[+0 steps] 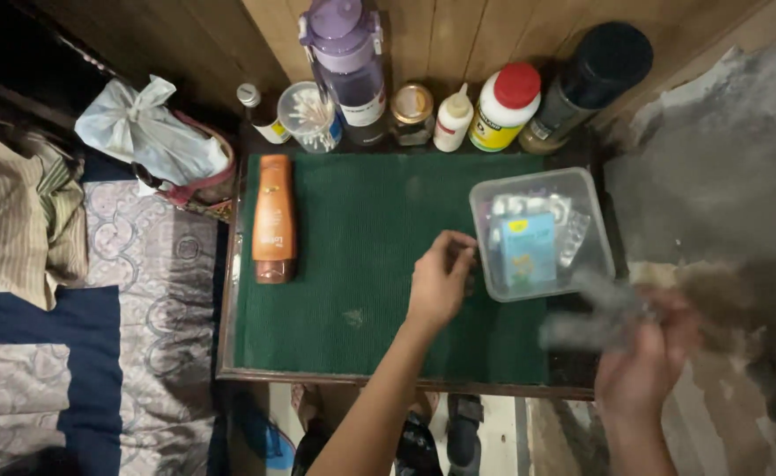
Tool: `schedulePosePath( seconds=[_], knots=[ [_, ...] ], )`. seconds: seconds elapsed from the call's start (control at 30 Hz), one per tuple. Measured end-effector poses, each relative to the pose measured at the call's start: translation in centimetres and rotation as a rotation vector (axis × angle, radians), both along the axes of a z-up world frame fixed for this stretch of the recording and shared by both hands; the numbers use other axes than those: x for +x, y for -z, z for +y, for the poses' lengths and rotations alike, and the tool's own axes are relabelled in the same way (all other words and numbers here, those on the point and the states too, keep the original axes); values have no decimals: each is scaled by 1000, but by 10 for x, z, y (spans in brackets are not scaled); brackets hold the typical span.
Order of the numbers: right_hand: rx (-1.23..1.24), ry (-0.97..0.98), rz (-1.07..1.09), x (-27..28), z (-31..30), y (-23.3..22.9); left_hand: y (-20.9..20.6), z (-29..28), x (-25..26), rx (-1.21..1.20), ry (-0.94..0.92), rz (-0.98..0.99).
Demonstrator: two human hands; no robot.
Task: Cleaning and organizing various bottles and containers on a nightstand using a cloth.
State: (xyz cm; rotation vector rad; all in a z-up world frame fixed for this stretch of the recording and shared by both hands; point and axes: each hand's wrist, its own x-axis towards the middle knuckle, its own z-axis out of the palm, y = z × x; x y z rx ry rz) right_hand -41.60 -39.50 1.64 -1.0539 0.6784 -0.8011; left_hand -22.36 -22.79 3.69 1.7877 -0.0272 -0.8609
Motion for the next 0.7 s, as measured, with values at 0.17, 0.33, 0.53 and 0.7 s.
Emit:
schedulePosePath(
  seconds=[0.17, 0.33, 0.53, 0.7],
  knots=[
    [-648, -129, 268, 99, 21, -46, -4, -11, -4, -171, -177, 34],
    [-920, -489, 282, 149, 29, -51, 22, -31, 18, -86, -177, -267],
    [-523, -633, 581, 129, -1, -41, 27, -39, 46, -132, -155, -248],
    [-316, -713, 449, 119, 39, -64, 16, -7, 54, -138, -224, -349]
  ],
)
